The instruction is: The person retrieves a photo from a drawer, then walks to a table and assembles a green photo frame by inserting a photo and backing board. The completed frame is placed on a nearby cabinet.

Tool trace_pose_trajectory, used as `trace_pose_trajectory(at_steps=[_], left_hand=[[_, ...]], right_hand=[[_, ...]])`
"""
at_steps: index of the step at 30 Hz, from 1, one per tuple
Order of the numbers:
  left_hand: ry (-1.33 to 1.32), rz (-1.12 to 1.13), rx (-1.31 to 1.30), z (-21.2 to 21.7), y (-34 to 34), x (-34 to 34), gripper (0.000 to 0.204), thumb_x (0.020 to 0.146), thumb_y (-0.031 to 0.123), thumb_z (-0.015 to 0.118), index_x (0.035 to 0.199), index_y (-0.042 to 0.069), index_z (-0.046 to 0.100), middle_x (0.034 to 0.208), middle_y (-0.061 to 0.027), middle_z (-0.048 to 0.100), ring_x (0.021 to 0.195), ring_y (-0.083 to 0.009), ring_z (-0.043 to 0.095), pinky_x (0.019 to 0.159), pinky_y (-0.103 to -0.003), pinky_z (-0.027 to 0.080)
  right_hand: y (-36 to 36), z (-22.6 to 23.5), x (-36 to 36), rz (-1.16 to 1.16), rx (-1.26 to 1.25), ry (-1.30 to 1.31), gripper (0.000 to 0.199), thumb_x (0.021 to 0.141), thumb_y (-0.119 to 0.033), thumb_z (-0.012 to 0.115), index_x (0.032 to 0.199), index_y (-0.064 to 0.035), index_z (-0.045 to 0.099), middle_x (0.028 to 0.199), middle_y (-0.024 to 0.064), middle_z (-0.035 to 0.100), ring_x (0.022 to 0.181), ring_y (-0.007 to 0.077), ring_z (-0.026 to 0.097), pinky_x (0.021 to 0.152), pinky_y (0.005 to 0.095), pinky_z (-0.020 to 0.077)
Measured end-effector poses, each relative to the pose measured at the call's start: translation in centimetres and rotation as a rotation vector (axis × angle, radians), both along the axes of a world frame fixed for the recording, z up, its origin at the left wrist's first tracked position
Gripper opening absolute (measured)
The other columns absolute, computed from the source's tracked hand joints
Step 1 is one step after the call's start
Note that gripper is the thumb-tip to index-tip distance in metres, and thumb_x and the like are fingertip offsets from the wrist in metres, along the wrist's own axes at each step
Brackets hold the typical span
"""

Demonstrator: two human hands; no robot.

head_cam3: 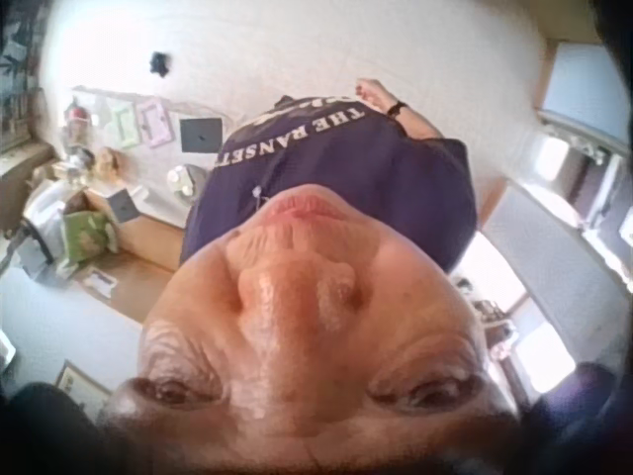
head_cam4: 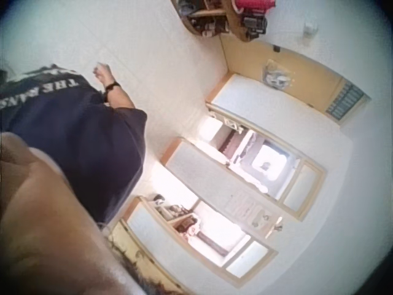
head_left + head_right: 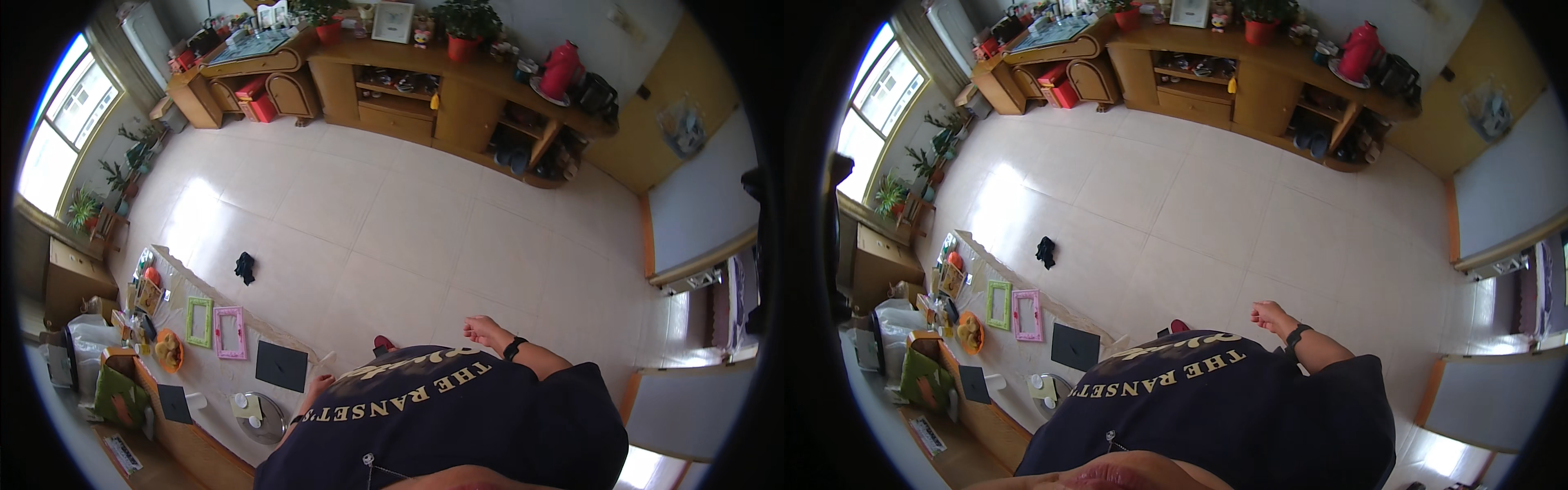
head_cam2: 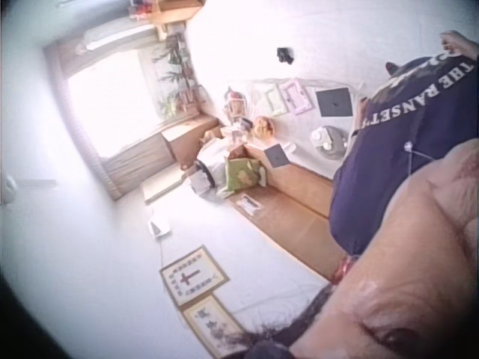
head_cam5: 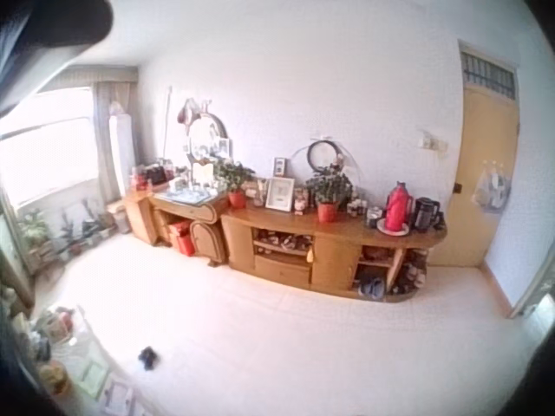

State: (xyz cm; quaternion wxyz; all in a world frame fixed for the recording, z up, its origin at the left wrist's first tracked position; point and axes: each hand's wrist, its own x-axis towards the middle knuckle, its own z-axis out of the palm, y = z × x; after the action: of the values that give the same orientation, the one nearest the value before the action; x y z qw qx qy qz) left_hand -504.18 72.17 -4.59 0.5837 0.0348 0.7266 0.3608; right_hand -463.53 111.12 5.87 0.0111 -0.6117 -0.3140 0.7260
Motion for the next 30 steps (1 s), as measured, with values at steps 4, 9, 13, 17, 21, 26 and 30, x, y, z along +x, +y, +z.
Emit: trace_pose_trajectory(at_steps=[4, 9, 13, 17, 21, 26, 30], left_hand=[[0.027, 0.134, -0.032, 5.4, 6.9, -2.0, 0.039, 0.087, 0.022, 0.06, 0.121, 0.001, 0.055, 0.098, -0.008, 0.064, 0.086, -0.0172, 0.062, 0.07, -0.032, 0.049], [0.072, 0.187, -0.032, 7.7, 9.5, -2.5, 0.041, 0.087, 0.022, 0.059, 0.122, 0.002, 0.054, 0.099, -0.0079, 0.064, 0.084, -0.0181, 0.063, 0.067, -0.031, 0.048], [0.209, -0.017, -0.079, 2.9, 7.1, -3.2, 0.041, 0.087, 0.024, 0.06, 0.121, 0.001, 0.056, 0.095, -0.0087, 0.065, 0.08, -0.0182, 0.064, 0.068, -0.032, 0.05], [0.23, -0.071, -0.059, -1.6, 7.0, -3.7, 0.036, 0.088, 0.027, 0.062, 0.114, 0.003, 0.061, 0.085, -0.0062, 0.064, 0.075, -0.0154, 0.062, 0.067, -0.031, 0.05], [0.169, 0.041, -0.016, -2.6, 9.7, -4.5, 0.033, 0.088, 0.028, 0.063, 0.109, 0.004, 0.063, 0.077, -0.0039, 0.062, 0.07, -0.0136, 0.06, 0.065, -0.03, 0.049], [0.137, 0.134, 0.15, -1.2, 13.2, -5.5, 0.029, 0.088, 0.03, 0.064, 0.103, 0.006, 0.066, 0.068, -0.001, 0.059, 0.065, -0.0114, 0.057, 0.062, -0.028, 0.048], [-0.224, 0.502, 0.627, 3.6, 14.6, -4.1, 0.023, 0.089, 0.029, 0.061, 0.093, 0.006, 0.064, 0.063, 0.0009, 0.055, 0.058, -0.011, 0.052, 0.057, -0.027, 0.045]], right_hand=[[3.7, 1.0, -3.2, -0.032, 0.038, -0.022, 0.019, 0.093, -0.026, 0.053, 0.09, -0.0071, 0.054, 0.08, 0.0034, 0.055, 0.066, 0.0137, 0.056, 0.053, 0.0256, 0.0445], [7.4, 0.5, -6.8, 0.057, -0.021, -0.037, 0.018, 0.091, -0.026, 0.053, 0.089, -0.0073, 0.054, 0.079, 0.0034, 0.056, 0.064, 0.0136, 0.056, 0.052, 0.0257, 0.0445], [10.9, -1.4, -10.0, 0.21, -0.041, -0.037, 0.019, 0.089, -0.025, 0.055, 0.084, -0.0074, 0.055, 0.075, 0.0035, 0.056, 0.062, 0.0139, 0.056, 0.052, 0.0251, 0.0445], [17.0, -2.6, -15.1, 0.278, 0.027, 0.006, 0.021, 0.088, -0.027, 0.056, 0.082, -0.0062, 0.057, 0.073, 0.0051, 0.057, 0.061, 0.0141, 0.057, 0.05, 0.0262, 0.0447], [22.9, -2.3, -19.7, 0.201, 0.145, 0.065, 0.021, 0.087, -0.026, 0.055, 0.08, -0.0059, 0.057, 0.07, 0.0054, 0.057, 0.058, 0.0138, 0.055, 0.047, 0.0269, 0.0432], [26.7, -1.7, -20.4, 0.164, 0.179, 0.066, 0.014, 0.085, -0.022, 0.055, 0.081, -0.0083, 0.056, 0.069, 0.003, 0.055, 0.059, 0.0129, 0.055, 0.048, 0.0258, 0.0421], [26.2, -3.9, -18.2, 0.223, 0.048, 0.135, 0.008, 0.082, -0.017, 0.056, 0.077, -0.0106, 0.056, 0.066, 0.0018, 0.055, 0.058, 0.0122, 0.055, 0.048, 0.0253, 0.042]])
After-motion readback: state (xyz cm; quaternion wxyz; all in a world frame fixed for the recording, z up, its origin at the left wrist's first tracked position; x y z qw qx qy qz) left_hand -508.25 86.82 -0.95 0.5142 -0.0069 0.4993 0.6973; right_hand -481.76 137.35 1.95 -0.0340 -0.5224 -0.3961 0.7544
